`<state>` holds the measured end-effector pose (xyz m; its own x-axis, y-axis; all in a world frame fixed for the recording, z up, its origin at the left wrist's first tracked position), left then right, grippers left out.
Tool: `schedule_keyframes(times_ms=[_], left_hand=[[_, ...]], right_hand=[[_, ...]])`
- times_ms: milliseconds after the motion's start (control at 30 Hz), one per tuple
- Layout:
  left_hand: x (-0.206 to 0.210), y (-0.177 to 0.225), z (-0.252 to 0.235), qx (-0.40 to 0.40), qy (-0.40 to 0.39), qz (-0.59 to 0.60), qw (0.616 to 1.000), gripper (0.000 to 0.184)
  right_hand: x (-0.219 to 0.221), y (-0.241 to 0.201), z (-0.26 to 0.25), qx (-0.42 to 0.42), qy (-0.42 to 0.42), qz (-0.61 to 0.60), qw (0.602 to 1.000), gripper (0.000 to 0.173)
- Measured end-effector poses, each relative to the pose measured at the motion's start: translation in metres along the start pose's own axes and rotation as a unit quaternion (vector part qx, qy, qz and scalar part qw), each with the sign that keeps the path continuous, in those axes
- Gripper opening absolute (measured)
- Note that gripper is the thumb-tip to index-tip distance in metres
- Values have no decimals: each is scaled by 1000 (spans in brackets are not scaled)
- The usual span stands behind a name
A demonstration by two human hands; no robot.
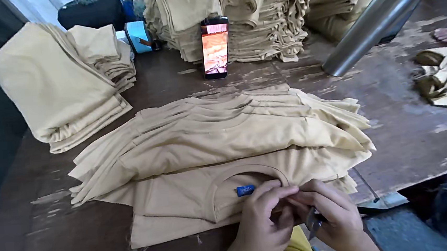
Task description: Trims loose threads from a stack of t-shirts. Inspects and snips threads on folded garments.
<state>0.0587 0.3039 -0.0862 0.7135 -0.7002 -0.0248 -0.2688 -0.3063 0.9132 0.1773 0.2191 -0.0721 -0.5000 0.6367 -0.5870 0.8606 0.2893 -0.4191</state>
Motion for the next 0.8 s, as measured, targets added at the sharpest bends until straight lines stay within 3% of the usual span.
schedule_keyframes(times_ms=[167,267,367,433,533,800], left_hand=[[1,-1,-2,69,59,-86,992,9],[0,-5,-4,17,70,-29,997,8],[-4,-11,-4,-49,86,61,993,10],[-5,-10,-3,-64,83,96,990,9],[-3,-8,-1,-24,67,81,994,8],[1,-2,3,27,53,5,998,8]], right_hand=[[-6,-9,1,9,-17,-50,999,14],[-10,2,8,72,-4,-39,997,18],[-14,20,17,141,-36,-1,989,37],[-15,25,20,140,-60,44,987,39],[-13,26,22,119,-66,95,986,38],[-4,14,19,93,-45,89,991,35]])
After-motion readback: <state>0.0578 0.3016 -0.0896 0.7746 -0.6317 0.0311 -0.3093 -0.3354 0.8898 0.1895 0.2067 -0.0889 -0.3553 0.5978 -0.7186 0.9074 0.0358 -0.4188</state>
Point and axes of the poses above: each hand's wrist, its own z-axis away from the middle knuckle, its own x-axis out of the palm, y = z × x, the point moved 6 cm from there along -z, towards the middle knuckle
